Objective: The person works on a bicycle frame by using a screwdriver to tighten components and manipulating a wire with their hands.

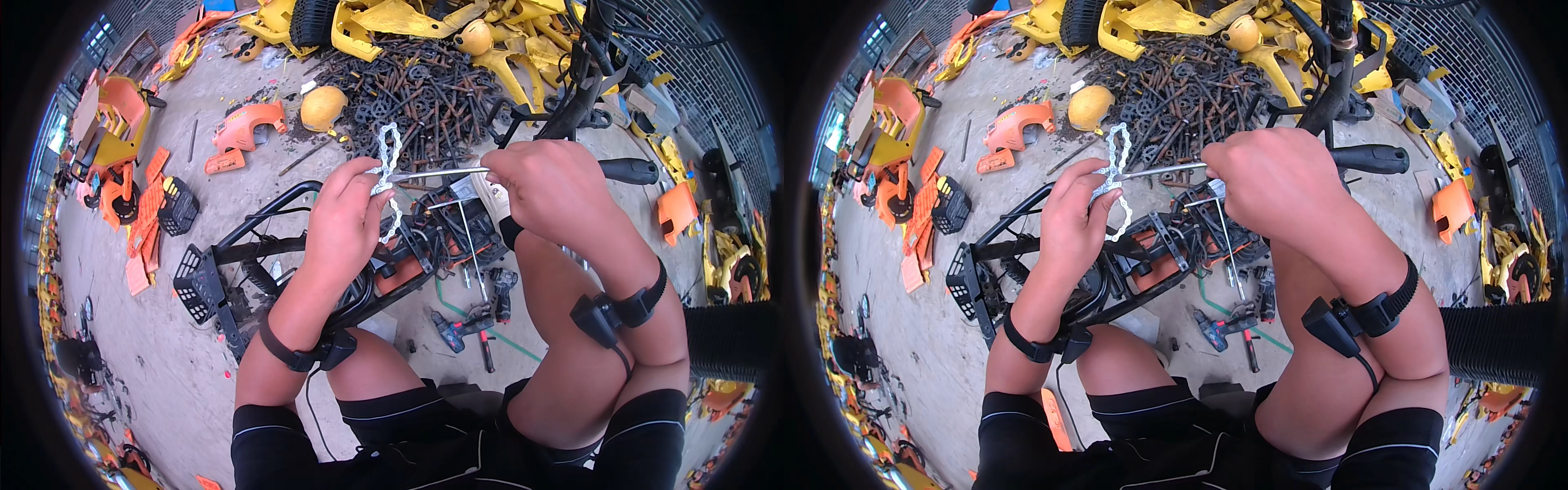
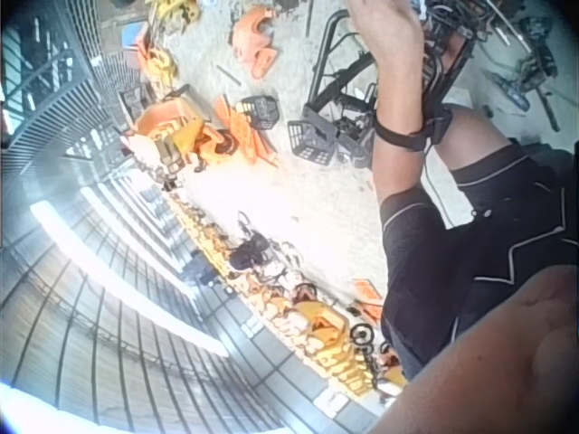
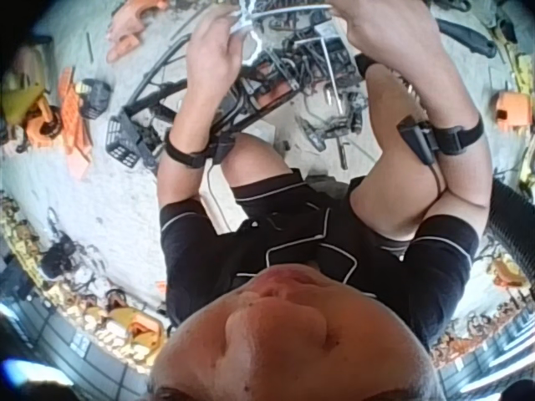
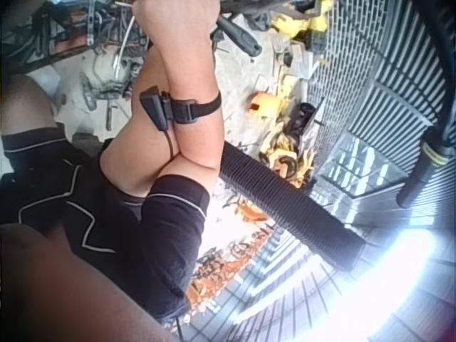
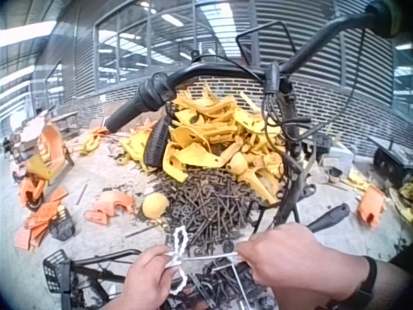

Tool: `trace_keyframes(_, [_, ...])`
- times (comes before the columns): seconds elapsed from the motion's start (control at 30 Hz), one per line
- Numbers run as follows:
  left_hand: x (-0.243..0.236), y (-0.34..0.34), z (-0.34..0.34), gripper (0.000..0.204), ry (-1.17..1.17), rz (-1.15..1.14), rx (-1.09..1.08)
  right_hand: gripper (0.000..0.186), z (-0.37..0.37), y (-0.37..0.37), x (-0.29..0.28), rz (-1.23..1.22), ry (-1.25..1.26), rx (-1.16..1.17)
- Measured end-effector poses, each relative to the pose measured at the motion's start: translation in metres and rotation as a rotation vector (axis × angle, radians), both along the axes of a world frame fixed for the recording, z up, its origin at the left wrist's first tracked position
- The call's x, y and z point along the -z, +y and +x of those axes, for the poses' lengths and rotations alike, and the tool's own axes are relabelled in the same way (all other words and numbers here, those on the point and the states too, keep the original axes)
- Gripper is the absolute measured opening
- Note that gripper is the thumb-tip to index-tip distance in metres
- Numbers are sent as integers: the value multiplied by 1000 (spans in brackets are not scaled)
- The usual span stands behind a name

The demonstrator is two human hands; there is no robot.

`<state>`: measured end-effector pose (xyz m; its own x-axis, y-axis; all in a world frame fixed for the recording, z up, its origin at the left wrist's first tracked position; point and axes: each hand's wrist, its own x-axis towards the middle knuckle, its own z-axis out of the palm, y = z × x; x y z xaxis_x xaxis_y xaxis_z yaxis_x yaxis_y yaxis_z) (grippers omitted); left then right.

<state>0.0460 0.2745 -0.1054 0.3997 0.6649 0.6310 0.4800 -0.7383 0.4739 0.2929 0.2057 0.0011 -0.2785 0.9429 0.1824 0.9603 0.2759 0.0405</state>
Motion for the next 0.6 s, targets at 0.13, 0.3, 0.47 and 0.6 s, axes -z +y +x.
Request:
trace_keyframes(0.13, [0, 1, -1, 18, 24, 12, 5, 9, -1, -1, 0, 67, -81, -37])
trace_keyframes(0.3, [0, 1, -1, 19, 43, 12, 14, 4, -1, -1, 0, 184, -164, -106])
trace_keyframes(0.47, [3, 0, 1, 21, 71, -15, 57, 2, -1, -3, -3, 294, -207, -192])
trace_keyframes(0.6, [3, -6, 4, 23, 10, -78, 40, 4, -3, 0, -6, 195, -113, -86])
